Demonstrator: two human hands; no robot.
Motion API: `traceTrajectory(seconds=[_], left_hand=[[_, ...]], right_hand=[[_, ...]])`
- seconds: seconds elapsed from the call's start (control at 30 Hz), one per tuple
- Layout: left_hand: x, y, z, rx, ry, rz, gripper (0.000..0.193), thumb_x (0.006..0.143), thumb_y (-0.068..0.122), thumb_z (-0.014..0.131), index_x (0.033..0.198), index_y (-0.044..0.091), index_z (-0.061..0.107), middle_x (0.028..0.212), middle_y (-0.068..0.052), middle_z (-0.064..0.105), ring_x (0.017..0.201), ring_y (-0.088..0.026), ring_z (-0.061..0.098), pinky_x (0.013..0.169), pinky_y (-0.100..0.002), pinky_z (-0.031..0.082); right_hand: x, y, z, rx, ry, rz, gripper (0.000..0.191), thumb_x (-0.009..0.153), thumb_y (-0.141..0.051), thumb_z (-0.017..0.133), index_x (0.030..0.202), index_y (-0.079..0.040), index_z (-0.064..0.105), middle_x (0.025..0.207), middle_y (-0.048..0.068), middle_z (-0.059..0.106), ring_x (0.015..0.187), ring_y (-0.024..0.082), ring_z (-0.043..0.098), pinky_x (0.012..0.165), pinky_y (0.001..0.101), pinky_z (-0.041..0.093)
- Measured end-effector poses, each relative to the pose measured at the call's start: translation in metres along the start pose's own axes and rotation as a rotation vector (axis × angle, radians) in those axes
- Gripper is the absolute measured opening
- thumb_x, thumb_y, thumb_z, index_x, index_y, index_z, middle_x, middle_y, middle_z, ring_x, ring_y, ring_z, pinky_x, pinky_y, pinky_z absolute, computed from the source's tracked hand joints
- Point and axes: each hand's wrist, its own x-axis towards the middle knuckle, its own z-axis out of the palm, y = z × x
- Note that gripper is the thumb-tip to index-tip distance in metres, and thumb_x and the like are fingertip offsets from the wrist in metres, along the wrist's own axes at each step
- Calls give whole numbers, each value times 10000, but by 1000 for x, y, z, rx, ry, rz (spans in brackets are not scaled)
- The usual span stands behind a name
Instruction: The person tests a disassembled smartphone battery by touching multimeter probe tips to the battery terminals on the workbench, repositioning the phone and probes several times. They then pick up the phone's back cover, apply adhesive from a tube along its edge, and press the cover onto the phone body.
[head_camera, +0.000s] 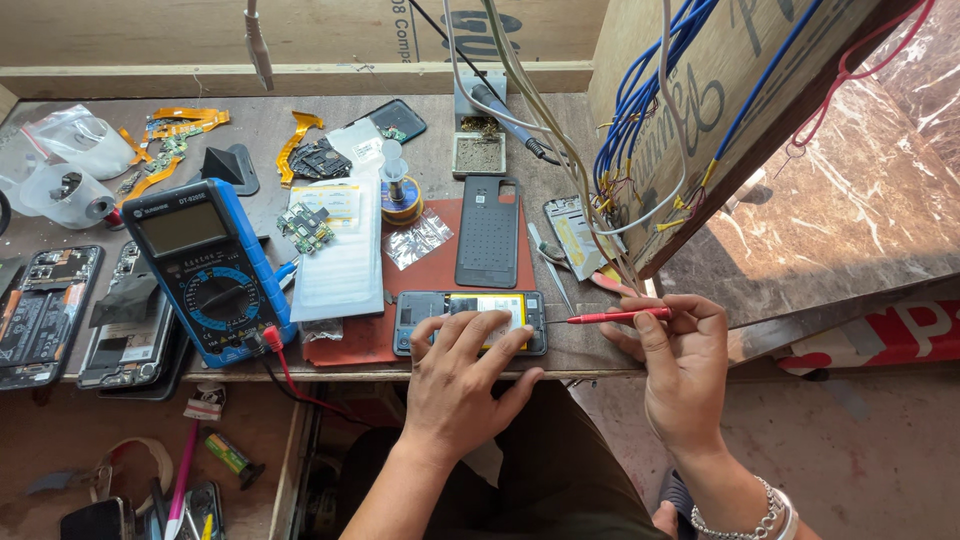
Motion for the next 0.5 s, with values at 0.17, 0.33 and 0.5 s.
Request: traceTrajectory(seconds=[0.17,0.33,0.5], left_hand=[[0,1,-1,28,-16,8,390,859,436,777,1186,231,719,1253,-16,630,1209,-210,562,1088,-426,272],[0,2,-2,29,-35,10,417,852,459,773,1202,241,712,1256,-24,612,1215,-220,547,1090,-439,262],[1,3,-1,36,-47,1,436,847,476,774,1213,246,710,1259,-28,595,1212,-224,540,1078,-450,260]], right_hand=[[-1,1,0,-25,-20,-25,257,1043,-12,560,1248,-18,405,1232,191,638,1123,200,672,964,403,636],[-2,4,-1,-23,-20,-34,256,1046,-4,561,1247,-15,403,1225,192,632,1112,200,674,964,404,637],[-3,4,-2,-37,-21,-24,249,1043,-1,559,1237,-13,404,1229,199,636,1100,201,682,964,401,634]])
